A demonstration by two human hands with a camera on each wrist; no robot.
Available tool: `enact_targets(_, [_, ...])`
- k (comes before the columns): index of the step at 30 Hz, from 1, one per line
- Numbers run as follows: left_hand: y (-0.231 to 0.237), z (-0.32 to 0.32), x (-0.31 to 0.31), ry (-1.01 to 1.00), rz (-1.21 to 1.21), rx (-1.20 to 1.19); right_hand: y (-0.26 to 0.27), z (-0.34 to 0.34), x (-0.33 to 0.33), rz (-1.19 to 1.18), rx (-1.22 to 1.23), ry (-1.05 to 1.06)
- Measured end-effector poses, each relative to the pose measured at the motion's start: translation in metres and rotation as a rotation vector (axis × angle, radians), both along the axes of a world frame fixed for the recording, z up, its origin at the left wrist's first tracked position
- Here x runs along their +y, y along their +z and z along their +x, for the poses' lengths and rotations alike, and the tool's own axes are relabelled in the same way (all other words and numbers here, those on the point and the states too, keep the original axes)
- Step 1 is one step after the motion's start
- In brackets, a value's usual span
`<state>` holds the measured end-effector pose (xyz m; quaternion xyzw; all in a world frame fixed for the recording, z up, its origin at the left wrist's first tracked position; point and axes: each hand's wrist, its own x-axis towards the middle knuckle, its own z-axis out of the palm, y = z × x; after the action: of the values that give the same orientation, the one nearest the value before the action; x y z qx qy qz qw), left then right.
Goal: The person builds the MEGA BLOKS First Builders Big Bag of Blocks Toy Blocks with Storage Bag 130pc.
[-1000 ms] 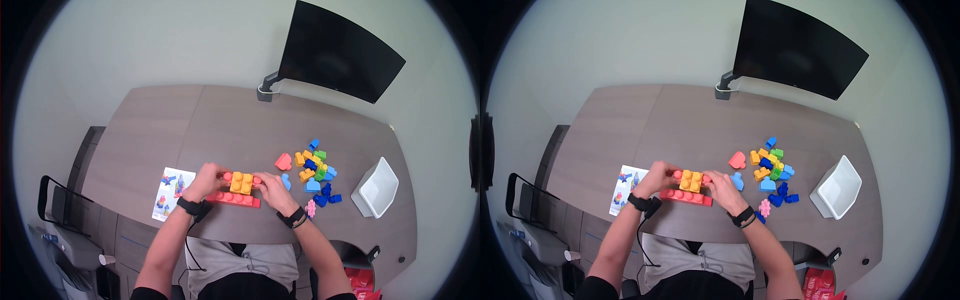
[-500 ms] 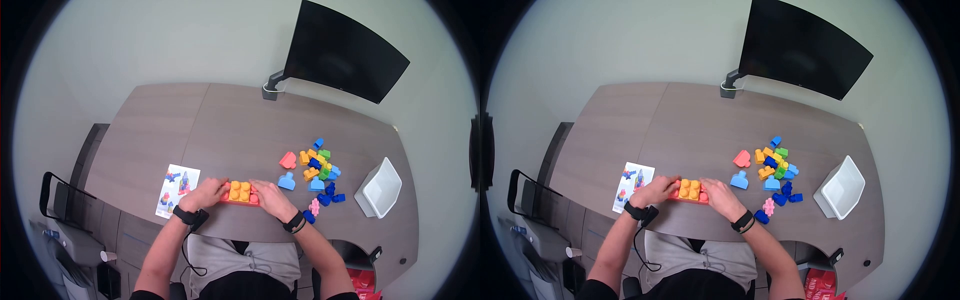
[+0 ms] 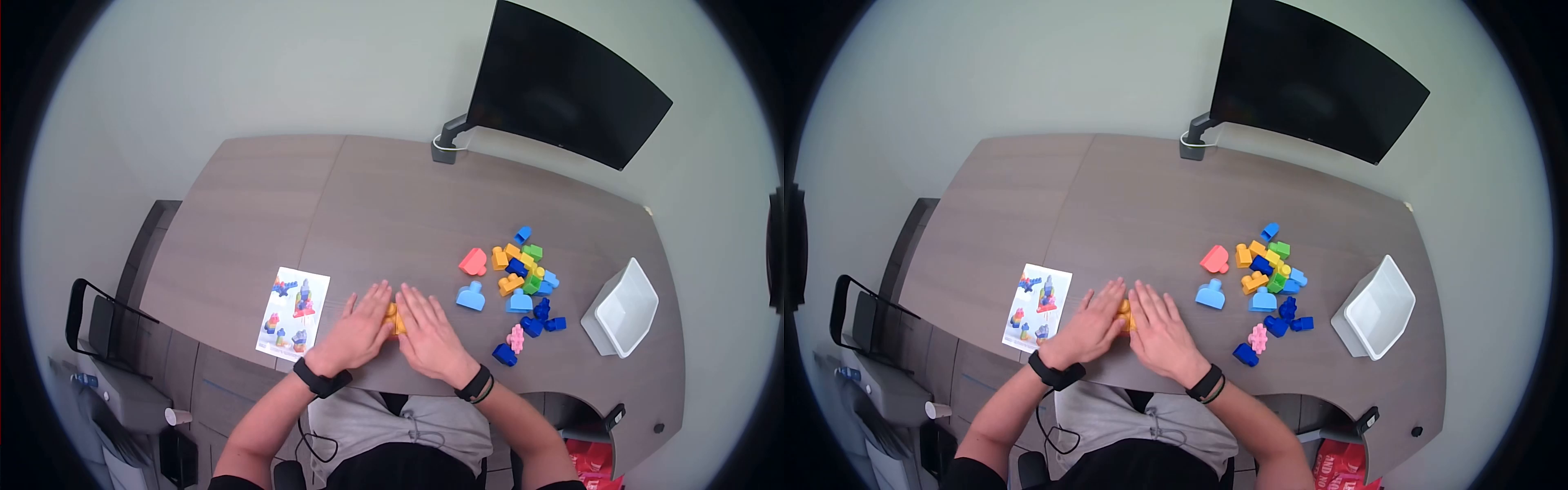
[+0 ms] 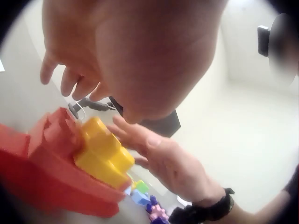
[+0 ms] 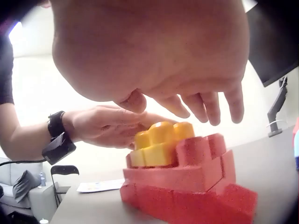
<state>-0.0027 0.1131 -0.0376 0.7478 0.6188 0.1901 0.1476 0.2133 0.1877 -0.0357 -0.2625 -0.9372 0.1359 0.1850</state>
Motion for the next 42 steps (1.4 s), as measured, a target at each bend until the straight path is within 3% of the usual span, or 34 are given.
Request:
enact_targets(6, [-0.029, 0.021, -0.004, 0.084, 0.116, -0.056, -0.025, -0.003, 0.007, 0.007, -0.007, 0.062])
enact_targets(13, [-0.01, 0.027, -0.005, 0.115, 0.077, -0.038, -0.016, 0.004, 0.016, -0.096, 0.038, 0.154])
enact_targets(16, [-0.021, 0.025, -0.003, 0.077, 0.183, 0.015, -0.017, 0.005, 0.018, -0.114, 0.064, 0.17])
enact_targets(20, [-0.026, 0.021, 0.0, 0.066, 0.139, -0.028, -0.021, 0.004, 0.017, -0.125, 0.066, 0.158])
enact_targets(29, [-0.021, 0.024, 0.007, 0.013, 0.135, 0.067, -0.022, 0.013, 0.008, -0.061, 0.01, 0.075])
enact_targets(42, [-0.036, 0.036, 0.016, -0.056, 0.116, -0.029, -0.04, 0.016, -0.016, -0.012, 0.109, -0.154])
